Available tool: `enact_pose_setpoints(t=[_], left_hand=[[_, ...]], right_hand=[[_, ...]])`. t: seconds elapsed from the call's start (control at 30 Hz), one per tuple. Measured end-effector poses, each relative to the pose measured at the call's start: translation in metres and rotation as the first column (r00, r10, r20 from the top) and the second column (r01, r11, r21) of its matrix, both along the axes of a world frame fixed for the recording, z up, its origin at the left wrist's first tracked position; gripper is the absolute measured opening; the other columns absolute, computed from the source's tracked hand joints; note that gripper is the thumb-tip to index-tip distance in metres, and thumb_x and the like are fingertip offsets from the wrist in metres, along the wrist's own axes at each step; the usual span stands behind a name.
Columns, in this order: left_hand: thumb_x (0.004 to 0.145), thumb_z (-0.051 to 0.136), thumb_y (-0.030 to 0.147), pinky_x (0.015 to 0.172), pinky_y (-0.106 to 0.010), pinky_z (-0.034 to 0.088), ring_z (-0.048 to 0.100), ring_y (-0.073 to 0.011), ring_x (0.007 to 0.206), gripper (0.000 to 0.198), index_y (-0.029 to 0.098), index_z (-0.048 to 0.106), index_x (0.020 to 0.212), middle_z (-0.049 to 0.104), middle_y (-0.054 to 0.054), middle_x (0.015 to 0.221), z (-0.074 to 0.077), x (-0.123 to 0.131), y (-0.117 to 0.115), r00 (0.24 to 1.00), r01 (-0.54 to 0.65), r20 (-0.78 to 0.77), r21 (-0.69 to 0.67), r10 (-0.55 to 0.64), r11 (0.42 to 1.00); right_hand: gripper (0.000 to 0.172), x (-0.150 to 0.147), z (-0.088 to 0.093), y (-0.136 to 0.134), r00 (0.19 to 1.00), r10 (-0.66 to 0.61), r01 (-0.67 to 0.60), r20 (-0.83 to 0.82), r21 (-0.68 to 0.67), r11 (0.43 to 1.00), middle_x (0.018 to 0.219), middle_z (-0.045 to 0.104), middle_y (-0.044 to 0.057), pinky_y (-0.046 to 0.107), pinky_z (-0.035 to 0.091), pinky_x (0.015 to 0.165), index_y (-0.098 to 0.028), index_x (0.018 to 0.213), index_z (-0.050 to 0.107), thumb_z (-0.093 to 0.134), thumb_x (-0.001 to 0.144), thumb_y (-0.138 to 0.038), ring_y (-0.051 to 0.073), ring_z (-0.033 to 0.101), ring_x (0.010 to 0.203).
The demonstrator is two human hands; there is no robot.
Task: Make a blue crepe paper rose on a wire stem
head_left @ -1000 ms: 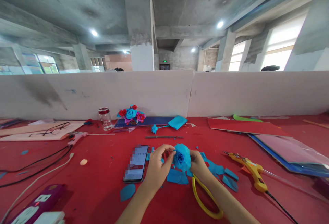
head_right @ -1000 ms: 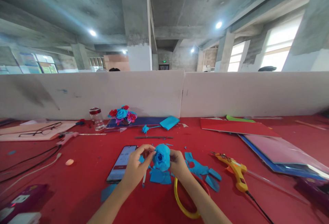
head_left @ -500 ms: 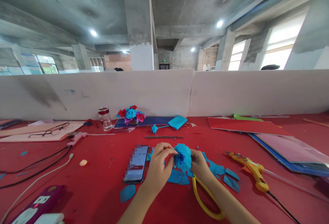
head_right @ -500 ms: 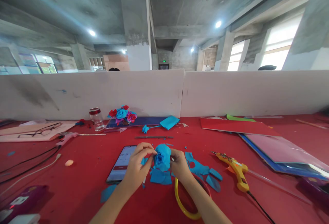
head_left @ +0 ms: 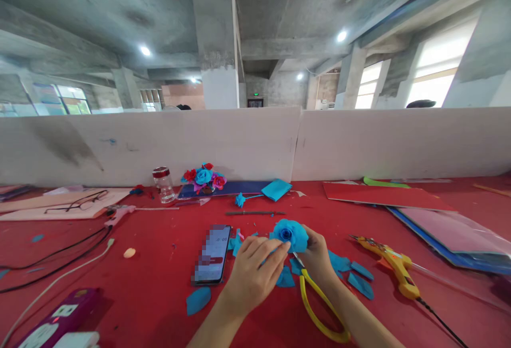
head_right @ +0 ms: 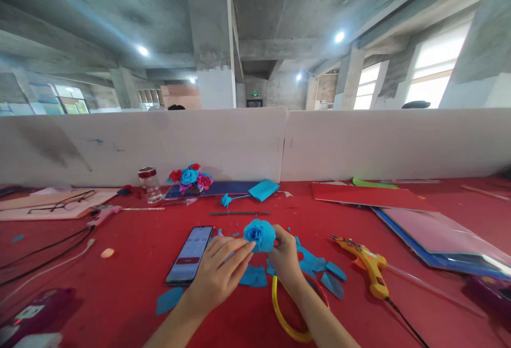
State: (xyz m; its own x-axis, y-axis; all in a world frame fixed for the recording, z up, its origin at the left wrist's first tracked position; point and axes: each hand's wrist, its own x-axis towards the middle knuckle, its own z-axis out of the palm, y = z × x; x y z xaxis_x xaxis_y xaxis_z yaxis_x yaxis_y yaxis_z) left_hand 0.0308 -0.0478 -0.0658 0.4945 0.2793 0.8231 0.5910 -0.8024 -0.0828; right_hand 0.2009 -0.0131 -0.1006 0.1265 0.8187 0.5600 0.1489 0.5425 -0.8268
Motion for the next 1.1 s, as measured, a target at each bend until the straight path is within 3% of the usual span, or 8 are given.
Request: enact_pose_setpoints(t=[0.27, 0.4, 0.5, 0.63, 0.83, 1.1], left_hand=[[0.08, 0.051, 0.015, 0.085, -0.032, 0.036, 0.055, -0.0139, 0.086, 0.03, 0.02, 0.054, 0.11, 0.063, -0.002, 0.096, -0.001, 0.001, 0.0, 0.993, -0.077, -0.079, 0.127, 0.087, 0.989], [0.077, 0.053, 0.011, 0.085, -0.032, 0.035, 0.055, -0.0138, 0.083, 0.028, 0.02, 0.056, 0.103, 0.063, -0.002, 0.095, -0.005, -0.001, 0.0, 0.994, -0.045, -0.088, 0.185, 0.062, 0.982], [0.076, 0.054, 0.011, 0.079, -0.032, 0.039, 0.054, -0.0147, 0.081, 0.019, 0.02, 0.056, 0.093, 0.06, -0.004, 0.091, -0.004, -0.001, 0.0, 0.994, -0.004, 0.106, 0.036, 0.0, 0.999], [0.077, 0.053, 0.019, 0.075, -0.031, 0.043, 0.052, -0.0178, 0.086, 0.016, 0.018, 0.053, 0.093, 0.054, -0.008, 0.091, 0.003, 0.003, 0.002, 0.912, 0.079, 0.409, -0.251, 0.032, 0.965], [0.077, 0.05, 0.018, 0.073, -0.029, 0.044, 0.054, -0.0164, 0.081, 0.008, 0.018, 0.058, 0.079, 0.053, -0.005, 0.084, 0.008, 0.011, 0.004, 0.847, 0.209, 0.527, -0.446, 0.067, 0.87], [0.073, 0.053, 0.028, 0.071, -0.028, 0.044, 0.054, -0.0176, 0.079, 0.014, 0.017, 0.06, 0.067, 0.053, -0.005, 0.082, 0.01, 0.011, 0.007, 0.782, 0.265, 0.585, -0.624, 0.214, 0.736]], right_hand=[[0.007, -0.002, 0.004, -0.003, 1.0, -0.008, 0.007, 0.019, 0.024, 1.0, 0.054, 0.049, -0.005, 0.021, 0.039, 0.051, -0.016, 0.057, 0.053, 0.057, 0.06, -0.011, 0.01, 0.043, 0.052], [0.007, -0.001, -0.001, 0.0, 1.0, 0.001, -0.001, 0.007, -0.005, 1.0, 0.059, 0.056, -0.002, 0.023, 0.042, 0.055, -0.016, 0.065, 0.058, 0.054, 0.06, -0.011, 0.012, 0.048, 0.056], [0.006, -0.001, 0.002, -0.001, 0.999, -0.011, 0.012, 0.044, -0.008, 1.0, 0.059, 0.057, -0.002, 0.023, 0.042, 0.054, -0.016, 0.063, 0.057, 0.053, 0.06, -0.012, 0.012, 0.049, 0.055], [0.007, -0.003, 0.008, -0.005, 0.993, -0.04, 0.036, 0.111, 0.035, 0.999, 0.057, 0.055, -0.002, 0.022, 0.042, 0.053, -0.016, 0.063, 0.058, 0.053, 0.061, -0.012, 0.013, 0.05, 0.057], [0.011, -0.004, 0.006, -0.003, 0.985, -0.044, 0.029, 0.168, 0.091, 0.995, 0.059, 0.055, -0.002, 0.022, 0.043, 0.055, -0.018, 0.066, 0.059, 0.052, 0.063, -0.011, 0.012, 0.049, 0.055], [0.015, -0.004, 0.01, -0.004, 0.943, -0.127, 0.063, 0.309, 0.209, 0.976, 0.068, 0.061, 0.002, 0.025, 0.044, 0.061, -0.018, 0.069, 0.061, 0.05, 0.065, -0.009, 0.015, 0.054, 0.063]])
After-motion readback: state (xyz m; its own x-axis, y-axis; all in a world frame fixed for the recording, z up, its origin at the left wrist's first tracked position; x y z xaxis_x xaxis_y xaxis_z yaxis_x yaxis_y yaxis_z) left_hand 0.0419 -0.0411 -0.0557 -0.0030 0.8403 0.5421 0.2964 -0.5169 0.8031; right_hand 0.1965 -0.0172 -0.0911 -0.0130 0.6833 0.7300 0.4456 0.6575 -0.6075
